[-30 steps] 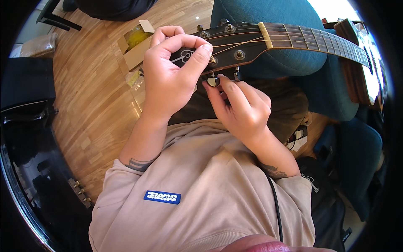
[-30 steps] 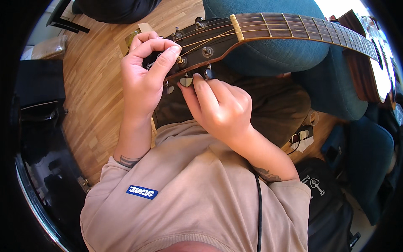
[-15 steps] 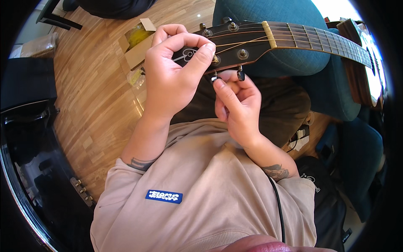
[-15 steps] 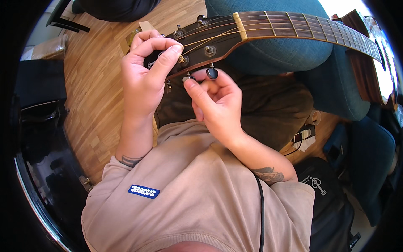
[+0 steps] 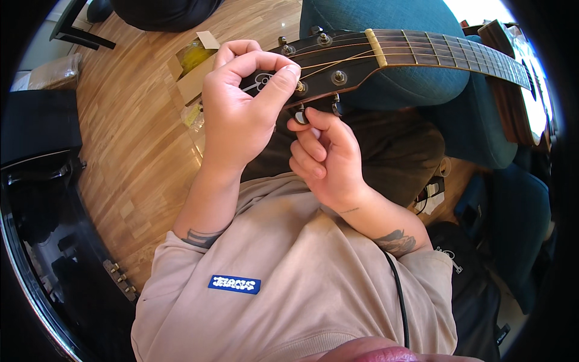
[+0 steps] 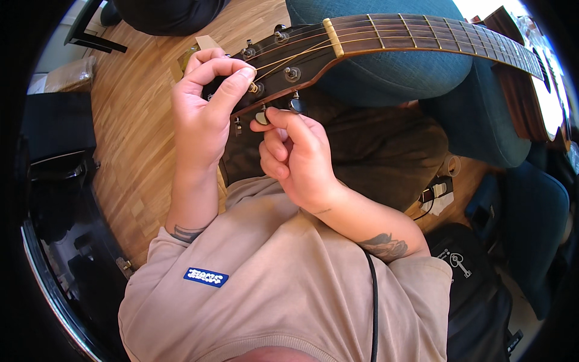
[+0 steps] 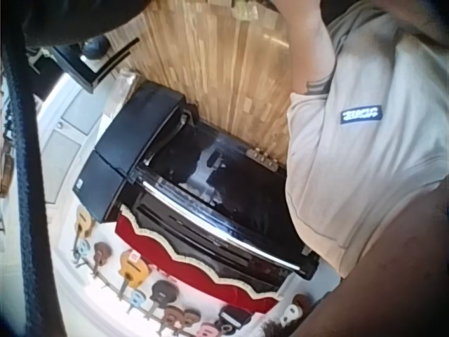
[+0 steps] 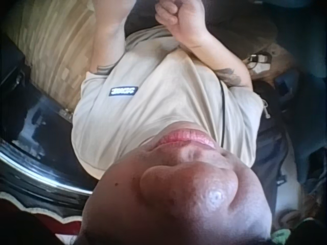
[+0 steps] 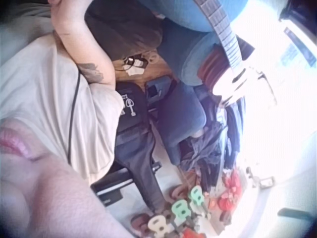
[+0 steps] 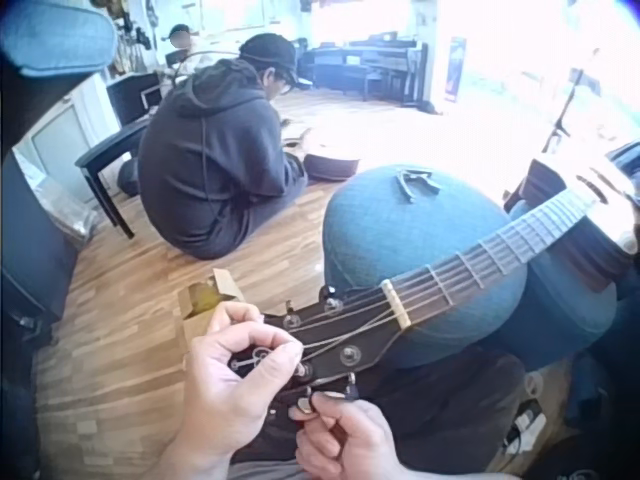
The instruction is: The person sits on the floor and replaces a guitar string. They thread the string through the soundhole, pull it taut, and wind it onto the tuning peg at the headstock.
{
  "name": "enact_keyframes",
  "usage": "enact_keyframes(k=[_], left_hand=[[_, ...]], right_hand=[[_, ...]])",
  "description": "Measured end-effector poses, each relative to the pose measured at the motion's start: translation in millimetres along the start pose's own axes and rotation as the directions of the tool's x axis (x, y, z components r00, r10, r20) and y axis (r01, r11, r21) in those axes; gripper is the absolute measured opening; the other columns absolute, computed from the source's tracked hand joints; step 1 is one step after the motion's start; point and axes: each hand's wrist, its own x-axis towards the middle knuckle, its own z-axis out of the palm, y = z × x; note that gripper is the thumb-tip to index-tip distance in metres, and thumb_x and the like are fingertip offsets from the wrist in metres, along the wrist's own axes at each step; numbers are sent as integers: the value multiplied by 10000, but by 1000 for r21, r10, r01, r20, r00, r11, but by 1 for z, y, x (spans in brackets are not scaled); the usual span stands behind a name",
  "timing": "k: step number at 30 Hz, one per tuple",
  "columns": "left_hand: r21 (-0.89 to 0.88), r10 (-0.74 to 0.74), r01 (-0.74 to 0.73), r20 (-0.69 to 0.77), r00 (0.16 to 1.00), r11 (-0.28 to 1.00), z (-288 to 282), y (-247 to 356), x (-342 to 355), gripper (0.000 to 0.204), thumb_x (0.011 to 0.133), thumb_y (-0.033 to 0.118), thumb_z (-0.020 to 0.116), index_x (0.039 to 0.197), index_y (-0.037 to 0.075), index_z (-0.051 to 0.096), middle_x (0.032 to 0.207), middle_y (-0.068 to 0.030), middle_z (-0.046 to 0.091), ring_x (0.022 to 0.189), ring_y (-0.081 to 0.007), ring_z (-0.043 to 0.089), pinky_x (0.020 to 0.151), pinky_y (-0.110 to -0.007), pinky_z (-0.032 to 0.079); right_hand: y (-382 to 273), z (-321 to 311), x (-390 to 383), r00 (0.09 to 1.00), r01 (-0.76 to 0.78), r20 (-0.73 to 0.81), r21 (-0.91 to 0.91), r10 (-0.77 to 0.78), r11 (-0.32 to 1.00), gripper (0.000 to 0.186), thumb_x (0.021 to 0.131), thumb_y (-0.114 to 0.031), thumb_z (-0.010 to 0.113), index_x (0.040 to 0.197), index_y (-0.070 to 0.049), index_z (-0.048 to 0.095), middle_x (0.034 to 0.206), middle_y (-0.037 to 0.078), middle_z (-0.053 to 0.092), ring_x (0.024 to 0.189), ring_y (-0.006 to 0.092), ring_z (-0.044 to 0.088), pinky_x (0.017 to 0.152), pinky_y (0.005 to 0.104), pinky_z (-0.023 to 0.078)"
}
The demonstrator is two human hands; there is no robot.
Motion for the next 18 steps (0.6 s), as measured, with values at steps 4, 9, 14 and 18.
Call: enact_keyframes(k=[4, 9, 14, 18], left_hand=[[-6, -10, 10, 3, 1000, 1000, 0, -1, 0, 170, 838, 173, 827, 889, 16, 788, 963, -48, 576, 1017, -167, 536, 940, -323, 439], [-4, -1, 1, 6, 1000, 1000, 0, 1, 0, 175, 837, 173, 829, 890, 12, 787, 953, -50, 578, 1019, -172, 539, 930, -325, 443], [0, -11, 11, 11, 1000, 1000, -1, 0, 1, 174, 834, 171, 828, 881, 8, 787, 943, -59, 595, 1031, -180, 544, 922, -327, 449], [15, -37, 36, 23, 999, 999, -2, 4, 3, 163, 832, 161, 826, 871, 8, 787, 939, -64, 605, 1042, -182, 547, 919, -328, 455]], right_hand=[[3, 5, -1, 975, 198, -69, -155, -211, 968, 126, 988, -108, 701, 1023, 12, 681, 699, 53, 653, 446, 75, 513, 401, 225, 336], [21, -7, 5, 837, 497, -1, -416, -547, 761, 199, 884, 9, 823, 1033, 47, 696, 821, 82, 737, 528, 34, 580, 461, 183, 421], [24, -2, 6, 794, 558, 14, -414, -608, 719, 221, 864, -12, 860, 1011, 47, 706, 784, 40, 726, 583, 10, 585, 497, 172, 426], [23, -3, 5, 773, 569, 27, -471, -634, 674, 203, 873, -16, 852, 1003, 43, 708, 772, 32, 720, 583, 7, 583, 507, 171, 433]])
